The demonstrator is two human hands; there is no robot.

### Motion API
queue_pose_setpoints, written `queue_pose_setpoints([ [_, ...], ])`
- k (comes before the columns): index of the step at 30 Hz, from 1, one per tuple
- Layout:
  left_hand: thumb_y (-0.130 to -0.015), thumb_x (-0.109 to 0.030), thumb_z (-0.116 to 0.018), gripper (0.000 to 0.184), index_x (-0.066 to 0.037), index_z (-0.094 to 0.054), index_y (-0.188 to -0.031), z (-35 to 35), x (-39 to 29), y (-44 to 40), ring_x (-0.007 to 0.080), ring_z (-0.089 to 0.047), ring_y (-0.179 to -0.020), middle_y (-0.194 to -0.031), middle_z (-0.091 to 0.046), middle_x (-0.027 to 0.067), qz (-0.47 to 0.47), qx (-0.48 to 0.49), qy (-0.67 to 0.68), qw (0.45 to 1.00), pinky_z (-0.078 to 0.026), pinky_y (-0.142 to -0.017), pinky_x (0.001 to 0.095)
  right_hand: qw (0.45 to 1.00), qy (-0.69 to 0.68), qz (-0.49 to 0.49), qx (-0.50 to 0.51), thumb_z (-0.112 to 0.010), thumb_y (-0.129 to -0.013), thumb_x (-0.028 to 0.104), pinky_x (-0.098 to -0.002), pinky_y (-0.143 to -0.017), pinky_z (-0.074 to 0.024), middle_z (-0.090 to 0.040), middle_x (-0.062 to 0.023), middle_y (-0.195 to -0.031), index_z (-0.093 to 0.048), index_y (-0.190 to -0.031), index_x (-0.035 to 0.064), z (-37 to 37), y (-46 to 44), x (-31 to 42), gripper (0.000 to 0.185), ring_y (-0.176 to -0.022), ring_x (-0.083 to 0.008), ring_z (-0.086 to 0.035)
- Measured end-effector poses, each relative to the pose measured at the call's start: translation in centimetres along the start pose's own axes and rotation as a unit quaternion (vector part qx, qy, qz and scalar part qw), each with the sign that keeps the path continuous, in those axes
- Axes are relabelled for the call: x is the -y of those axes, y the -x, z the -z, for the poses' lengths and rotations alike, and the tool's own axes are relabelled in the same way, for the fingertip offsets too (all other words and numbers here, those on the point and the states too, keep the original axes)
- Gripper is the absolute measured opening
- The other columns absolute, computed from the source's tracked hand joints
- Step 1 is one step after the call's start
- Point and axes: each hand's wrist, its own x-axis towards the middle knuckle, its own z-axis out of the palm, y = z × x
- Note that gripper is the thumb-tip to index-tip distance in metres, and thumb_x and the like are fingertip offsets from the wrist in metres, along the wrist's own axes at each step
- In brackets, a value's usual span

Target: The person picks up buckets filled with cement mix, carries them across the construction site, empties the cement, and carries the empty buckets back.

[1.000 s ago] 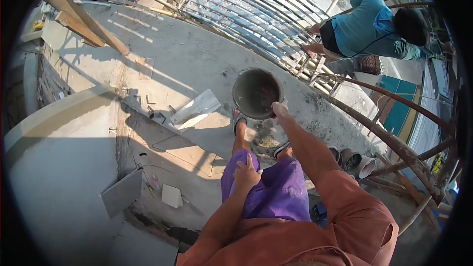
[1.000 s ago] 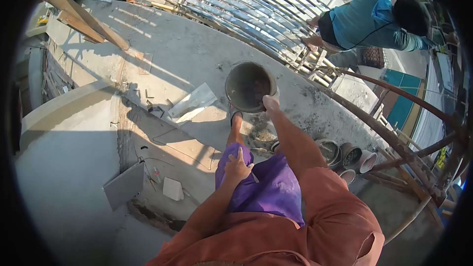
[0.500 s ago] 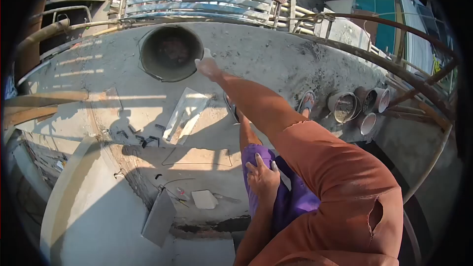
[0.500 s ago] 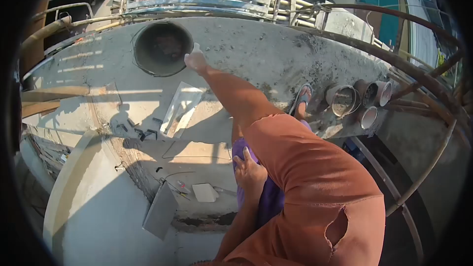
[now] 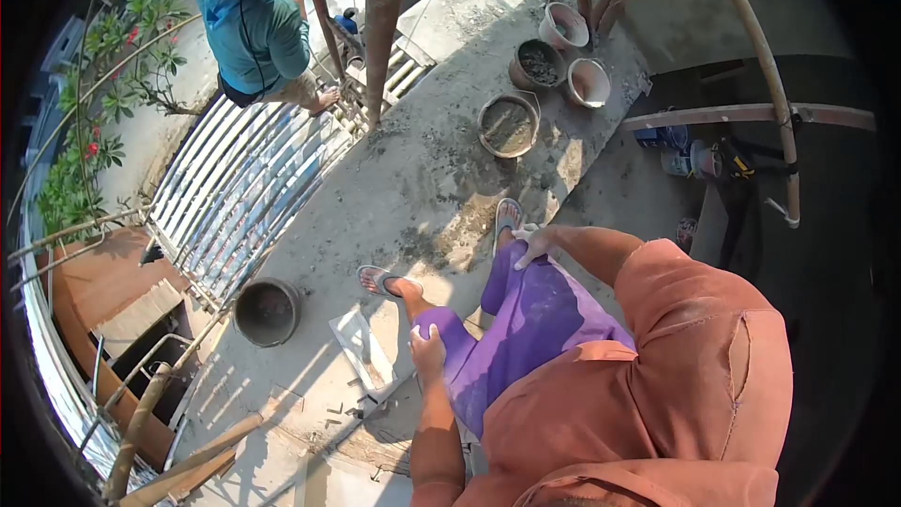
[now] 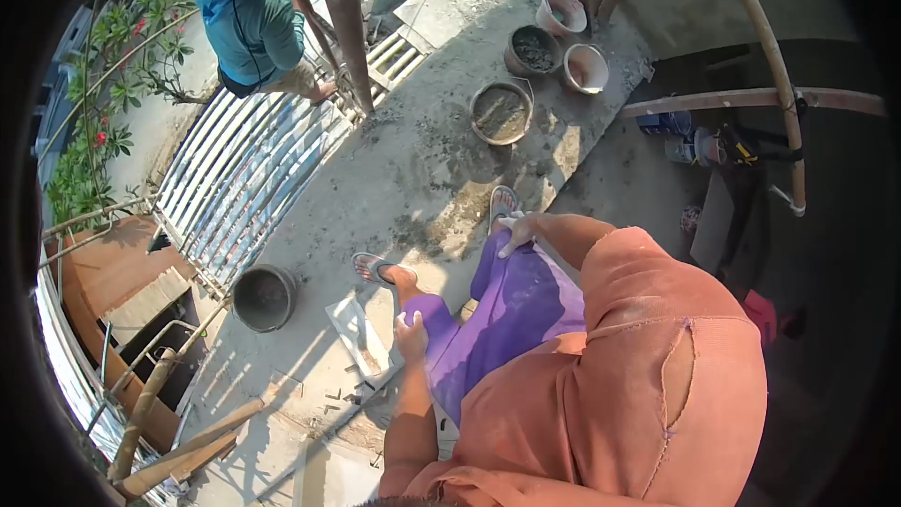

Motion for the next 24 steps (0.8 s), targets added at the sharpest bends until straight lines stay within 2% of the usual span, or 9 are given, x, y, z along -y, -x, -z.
queue_pose_setpoints([
  [2,-0.079,-0.035,-0.054,0.051,0.000,-0.047,-0.115,-2.3,1.9,-0.8,0.0375,-0.046,-0.109,-0.113,-0.051,0.0237,-0.042,-0.011,-0.024,0.999,-0.035,-0.092,0.0414,0.961,-0.269,-0.066,0.023,-0.070,-0.056,0.060,-0.0502,-0.102,-0.0199,-0.016,-0.0138,-0.142,-0.012,-0.139,0.0167,-0.7,4.6,-4.8,0.110,-0.131,-0.0351,-0.012],
  [5,-0.080,-0.034,-0.054,0.046,0.001,-0.051,-0.110,-4.4,0.4,-1.3,0.0365,-0.051,-0.101,-0.106,-0.055,0.0238,-0.087,-0.004,-0.041,0.995,-0.039,-0.088,0.0401,0.926,-0.338,-0.140,0.089,-0.073,-0.058,0.053,-0.0476,-0.101,-0.0259,-0.018,-0.0158,-0.141,-0.018,-0.138,0.0161,1.2,11.5,-10.3,0.104,-0.129,-0.0341,-0.017],
  [7,-0.081,-0.033,-0.053,0.042,0.002,-0.055,-0.104,-4.7,-3.1,1.1,0.0334,-0.055,-0.097,-0.101,-0.057,0.0223,0.013,-0.009,-0.071,0.997,-0.041,-0.085,0.0378,0.975,0.068,-0.207,-0.042,-0.074,-0.061,0.040,-0.0421,-0.093,-0.0376,-0.021,-0.0167,-0.139,-0.025,-0.136,0.0148,-4.3,8.2,-19.6,0.092,-0.121,-0.0329,-0.034],
  [8,-0.081,-0.033,-0.053,0.042,0.002,-0.055,-0.104,-5.3,-4.1,0.7,0.0334,-0.055,-0.097,-0.101,-0.057,0.0223,0.016,-0.012,-0.080,0.997,-0.041,-0.085,0.0378,0.977,0.062,-0.201,-0.038,-0.074,-0.061,0.040,-0.0421,-0.093,-0.0376,-0.021,-0.0167,-0.139,-0.025,-0.136,0.0148,-4.5,8.8,-21.7,0.092,-0.121,-0.0329,-0.034],
  [11,-0.082,-0.028,-0.052,0.034,0.002,-0.059,-0.097,-7.4,-10.0,0.6,0.0282,-0.058,-0.088,-0.092,-0.060,0.0181,-0.021,-0.005,-0.017,1.000,-0.043,-0.080,0.0346,0.948,-0.281,-0.128,-0.082,-0.069,-0.069,0.033,-0.0308,-0.079,-0.0469,-0.025,-0.0145,-0.138,-0.029,-0.134,0.0117,-4.2,10.5,-26.6,0.079,-0.103,-0.0302,-0.052],
  [14,-0.083,-0.022,-0.051,0.027,0.000,-0.060,-0.096,-9.8,-19.4,1.1,0.0234,-0.058,-0.077,-0.085,-0.061,0.0145,-0.149,0.007,-0.007,0.989,-0.044,-0.073,0.0322,0.904,-0.424,-0.010,-0.048,-0.068,-0.070,0.040,-0.0332,-0.081,-0.0460,-0.024,-0.0139,-0.139,-0.025,-0.136,0.0116,-0.5,16.3,-24.0,0.083,-0.112,-0.0298,-0.045],
  [18,-0.085,-0.020,-0.049,0.024,-0.001,-0.059,-0.095,-13.3,-29.0,0.9,0.0163,-0.058,-0.070,-0.082,-0.062,0.0102,-0.149,0.093,0.094,0.980,-0.043,-0.065,0.0269,0.840,-0.538,0.048,0.047,-0.065,-0.069,0.051,-0.0386,-0.098,-0.0310,-0.020,-0.0133,-0.141,-0.017,-0.138,0.0120,1.0,18.4,-19.7,0.093,-0.128,-0.0298,-0.020],
  [22,-0.087,-0.019,-0.048,0.023,0.000,-0.058,-0.095,-16.5,-34.4,-0.8,0.0124,-0.058,-0.065,-0.080,-0.063,0.0078,-0.150,0.144,0.142,0.968,-0.043,-0.060,0.0239,0.837,-0.537,0.096,0.041,-0.068,-0.063,0.055,-0.0410,-0.102,-0.0245,-0.014,-0.0151,-0.143,-0.014,-0.139,0.0134,-0.6,14.2,-20.9,0.103,-0.129,-0.0304,-0.020],
  [24,-0.087,-0.019,-0.048,0.023,0.000,-0.058,-0.095,-17.8,-36.7,-3.4,0.0128,-0.060,-0.067,-0.078,-0.063,0.0079,-0.123,0.149,0.161,0.968,-0.044,-0.061,0.0251,0.861,-0.500,0.065,-0.066,-0.072,-0.059,0.054,-0.0382,-0.103,-0.0237,-0.017,-0.0198,-0.141,-0.013,-0.139,0.0125,2.4,12.0,-23.1,0.108,-0.129,-0.0311,-0.021],
])
